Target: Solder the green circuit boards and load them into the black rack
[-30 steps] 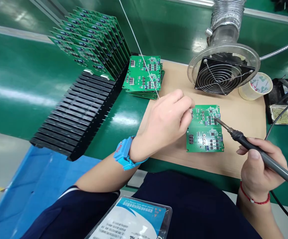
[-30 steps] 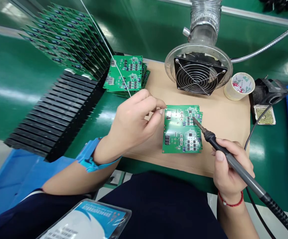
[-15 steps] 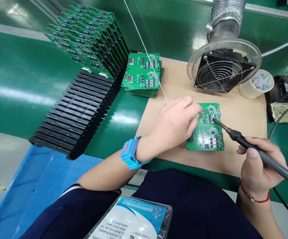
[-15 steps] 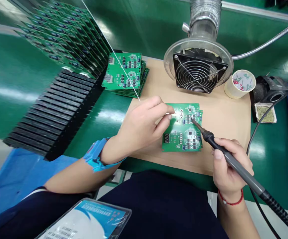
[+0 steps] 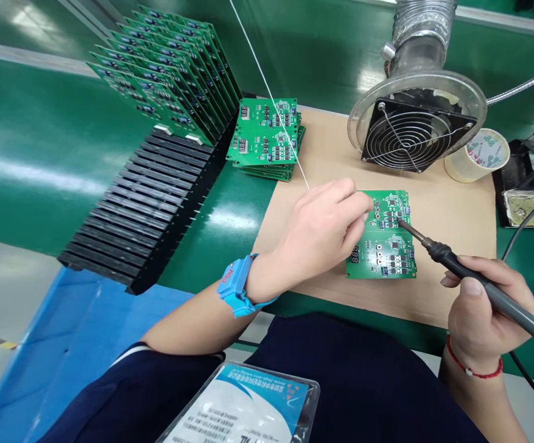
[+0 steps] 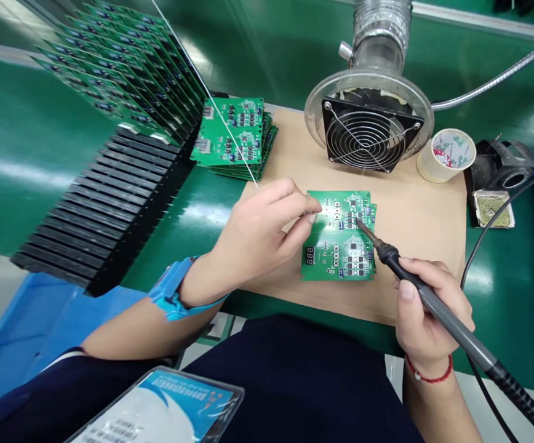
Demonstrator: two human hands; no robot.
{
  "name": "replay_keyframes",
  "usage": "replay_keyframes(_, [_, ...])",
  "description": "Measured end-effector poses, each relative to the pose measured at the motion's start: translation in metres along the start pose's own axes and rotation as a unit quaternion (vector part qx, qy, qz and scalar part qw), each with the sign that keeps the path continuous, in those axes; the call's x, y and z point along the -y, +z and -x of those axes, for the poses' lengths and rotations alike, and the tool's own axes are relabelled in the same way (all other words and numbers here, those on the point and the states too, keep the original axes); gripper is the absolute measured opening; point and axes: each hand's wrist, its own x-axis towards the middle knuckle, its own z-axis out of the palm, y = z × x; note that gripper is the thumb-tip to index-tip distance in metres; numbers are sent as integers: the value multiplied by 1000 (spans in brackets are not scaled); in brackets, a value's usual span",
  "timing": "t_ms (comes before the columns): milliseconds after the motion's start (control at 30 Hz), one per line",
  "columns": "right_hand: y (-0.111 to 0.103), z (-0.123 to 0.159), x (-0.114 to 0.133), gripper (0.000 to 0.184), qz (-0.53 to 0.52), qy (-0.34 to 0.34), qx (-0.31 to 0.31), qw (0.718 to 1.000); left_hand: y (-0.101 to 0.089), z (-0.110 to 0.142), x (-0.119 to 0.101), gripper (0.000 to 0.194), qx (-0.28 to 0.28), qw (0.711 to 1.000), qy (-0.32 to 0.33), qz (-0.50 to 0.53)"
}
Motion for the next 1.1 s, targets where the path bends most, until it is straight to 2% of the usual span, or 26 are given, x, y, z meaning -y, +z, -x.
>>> replay_keyframes(100, [-1, 0, 2, 25, -13, -11, -15, 1000, 1, 1, -1, 24, 10, 1000, 17, 8])
replay_keyframes(267, [-3, 1, 4, 25, -29, 22, 9, 999, 4, 0, -2, 24, 27, 999, 16, -6])
replay_keyframes(467, [0, 2, -1, 22, -27, -5, -4, 1000, 5, -2, -7, 26, 53, 998, 19, -16])
replay_keyframes(767, [-6, 2, 8, 24, -23, 43, 30, 998, 7, -3, -10, 28, 86, 996, 17, -11])
replay_keyframes(867, [-6, 2, 8, 22, -22, 52, 37, 998, 7, 0, -5, 28, 72, 997, 6, 8])
replay_keyframes(967, [-4, 3, 8, 18, -13, 37, 15, 999, 8, 2, 0, 26, 28, 999, 3, 32])
replay_keyframes(1100, [-4, 4, 11, 19, -13, 59, 2, 998, 4, 3, 6, 21, -9, 997, -14, 69])
